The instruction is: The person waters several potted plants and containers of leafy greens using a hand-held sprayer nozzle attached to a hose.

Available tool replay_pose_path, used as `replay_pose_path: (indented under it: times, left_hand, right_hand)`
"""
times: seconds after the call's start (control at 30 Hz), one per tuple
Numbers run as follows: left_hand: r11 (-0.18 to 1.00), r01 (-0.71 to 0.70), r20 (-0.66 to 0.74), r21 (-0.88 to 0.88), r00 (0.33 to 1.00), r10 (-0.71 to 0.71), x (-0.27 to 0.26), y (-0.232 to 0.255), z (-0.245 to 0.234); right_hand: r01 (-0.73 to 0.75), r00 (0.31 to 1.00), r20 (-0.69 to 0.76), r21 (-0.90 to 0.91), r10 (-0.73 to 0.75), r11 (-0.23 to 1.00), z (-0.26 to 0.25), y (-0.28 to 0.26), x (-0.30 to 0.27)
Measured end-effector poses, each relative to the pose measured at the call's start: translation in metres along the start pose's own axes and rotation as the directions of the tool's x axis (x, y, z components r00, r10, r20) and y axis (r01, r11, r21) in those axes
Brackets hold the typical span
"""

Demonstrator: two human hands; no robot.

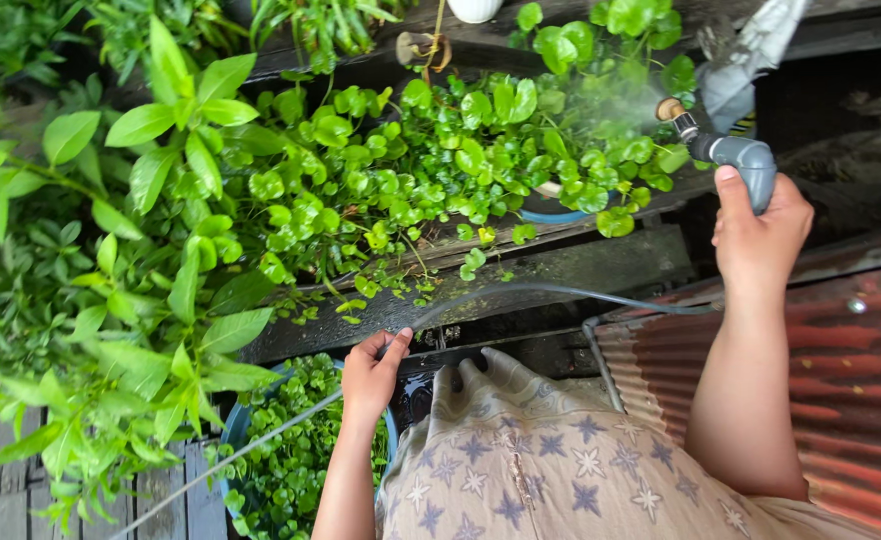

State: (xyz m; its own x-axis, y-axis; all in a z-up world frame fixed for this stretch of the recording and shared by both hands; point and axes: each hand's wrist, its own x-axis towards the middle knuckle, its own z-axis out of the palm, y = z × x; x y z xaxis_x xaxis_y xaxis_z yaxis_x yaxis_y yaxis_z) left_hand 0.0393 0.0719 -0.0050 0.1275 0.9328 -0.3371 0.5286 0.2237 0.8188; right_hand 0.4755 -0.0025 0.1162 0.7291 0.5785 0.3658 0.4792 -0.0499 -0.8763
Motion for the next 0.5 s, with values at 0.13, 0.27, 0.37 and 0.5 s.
replay_pose_path:
  times: [0.13, 0.27, 0.37, 0.5]
  left_hand:
    - [0.999, -0.036, 0.021, 0.016, 0.999, 0.035, 0.005, 0.002, 0.004]
    - [0.999, -0.032, 0.024, -0.02, 0.999, 0.032, 0.006, -0.002, 0.004]
    - [0.998, 0.004, 0.027, -0.055, 1.0, -0.002, 0.005, -0.007, 0.003]
    - [0.999, -0.007, -0.006, -0.05, 1.0, 0.007, 0.004, -0.018, -0.001]
  right_hand:
    - [0.001, 0.999, -0.04, -0.04, -0.003, 0.999, 0.001, 0.005, -0.002]
    - [-0.017, 1.0, -0.013, -0.086, 0.016, 0.996, 0.012, 0.013, -0.001]
    - [0.086, 0.996, 0.005, -0.17, -0.086, 0.982, 0.021, 0.016, -0.001]
    - [-0.068, 0.988, 0.116, -0.236, 0.098, 0.969, 0.026, 0.006, -0.001]
